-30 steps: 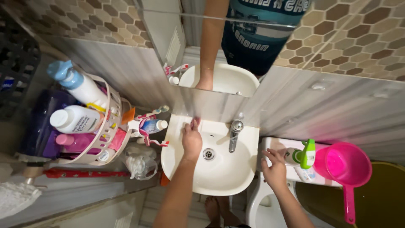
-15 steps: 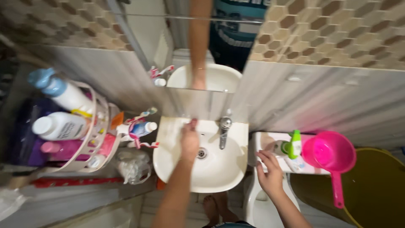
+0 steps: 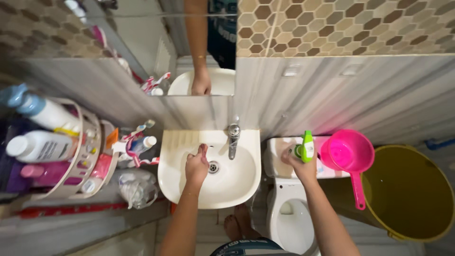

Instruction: The person cleans a bathroom sink using a spray bottle and a pink cloth. They spray the sink, wipe the basin and faucet, rinse the cloth with water from a pink scoop, and continue scrubbing the sink surface.

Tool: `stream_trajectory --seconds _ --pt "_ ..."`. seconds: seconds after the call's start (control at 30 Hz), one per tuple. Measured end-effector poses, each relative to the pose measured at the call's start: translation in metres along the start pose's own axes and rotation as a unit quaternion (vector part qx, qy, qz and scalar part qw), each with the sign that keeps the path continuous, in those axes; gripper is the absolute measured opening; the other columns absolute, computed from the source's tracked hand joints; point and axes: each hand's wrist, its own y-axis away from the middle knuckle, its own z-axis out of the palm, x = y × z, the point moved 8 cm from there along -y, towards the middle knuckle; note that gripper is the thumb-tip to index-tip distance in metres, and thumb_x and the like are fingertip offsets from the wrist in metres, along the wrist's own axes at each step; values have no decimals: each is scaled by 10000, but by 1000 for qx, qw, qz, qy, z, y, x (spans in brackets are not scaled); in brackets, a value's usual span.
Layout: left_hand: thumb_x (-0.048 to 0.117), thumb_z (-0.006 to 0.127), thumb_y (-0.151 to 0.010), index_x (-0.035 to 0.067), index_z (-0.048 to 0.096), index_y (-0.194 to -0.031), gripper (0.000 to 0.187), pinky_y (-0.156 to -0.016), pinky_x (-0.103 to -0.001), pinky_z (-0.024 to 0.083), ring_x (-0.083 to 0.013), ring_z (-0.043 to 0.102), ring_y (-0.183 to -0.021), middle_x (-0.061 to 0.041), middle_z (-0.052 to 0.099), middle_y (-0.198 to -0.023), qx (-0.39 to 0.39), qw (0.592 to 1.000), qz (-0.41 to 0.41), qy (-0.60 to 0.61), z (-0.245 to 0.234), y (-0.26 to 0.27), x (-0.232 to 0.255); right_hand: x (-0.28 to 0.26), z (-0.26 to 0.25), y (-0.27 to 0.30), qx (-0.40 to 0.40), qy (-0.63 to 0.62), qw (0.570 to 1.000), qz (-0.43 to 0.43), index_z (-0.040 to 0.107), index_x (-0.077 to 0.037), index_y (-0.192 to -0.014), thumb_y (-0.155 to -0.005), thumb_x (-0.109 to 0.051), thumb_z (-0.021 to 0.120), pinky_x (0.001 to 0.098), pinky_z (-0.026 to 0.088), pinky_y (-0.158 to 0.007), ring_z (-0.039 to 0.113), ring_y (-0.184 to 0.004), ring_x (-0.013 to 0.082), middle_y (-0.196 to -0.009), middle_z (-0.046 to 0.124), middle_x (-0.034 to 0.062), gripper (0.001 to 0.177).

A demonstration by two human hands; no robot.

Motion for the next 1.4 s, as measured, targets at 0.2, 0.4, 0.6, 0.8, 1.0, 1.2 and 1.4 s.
stream_trajectory --seconds 0.2,0.4,0.6,0.8,1.0,1.2,1.4 --pt "308 524 -1035 268 614 -1419 396 -814 -434 548 -334 670 -796 -197 642 -839 -18 997 -36 66 -25 28 -30 -90 23 -16 -37 92 989 -113 557 -26 -1430 -791 -165 822 417 528 -992 675 -1149 370 -1318 662 203 706" --pt "291 598 -958 246 634 -1398 444 -790 -453 551 -359 670 -806 -204 625 -925 64 995 -14 74 -30 35 -69 -212 97 26 -275 85 935 -209 640 -51 -1317 -647 -97 796 418 520 -959 671 -1101 368 -1231 703 203 690" --pt "286 622 -955 238 603 -1438 485 -819 -468 542 -385 655 -867 -214 636 -940 83 995 -8 61 -37 40 -75 -196 187 62 -447 75 892 -1 706 -83 -1171 -689 -151 750 375 574 -841 738 -896 286 -956 766 148 489" --pt "293 618 -954 265 578 -1453 501 -837 -458 543 -378 666 -886 -200 637 -983 73 994 -58 57 -55 50 -85 -195 211 66 -433 77 898 -22 714 -45 -1065 -698 -148 745 361 570 -812 734 -860 254 -929 766 123 383" --pt "279 635 -936 269 540 -1479 551 -837 -466 539 -389 653 -918 -222 618 -1025 89 989 -97 67 -78 59 -93 -215 224 89 -489 24 872 -22 715 -55 -1080 -671 -115 746 379 570 -796 721 -849 281 -913 752 133 414" --pt "263 616 -934 264 543 -1483 554 -876 -478 528 -389 655 -958 -229 635 -1077 104 985 -120 75 -74 59 -123 -218 218 109 -557 42 824 -90 694 -52 -1085 -679 -110 761 368 577 -826 734 -898 261 -939 762 116 415" --pt "302 630 -958 215 572 -1468 520 -914 -485 516 -401 640 -995 -232 673 -1050 143 984 -98 52 -63 59 -142 -206 178 79 -493 110 862 -44 722 -89 -1095 -673 -107 776 362 576 -819 732 -876 242 -935 752 107 426"
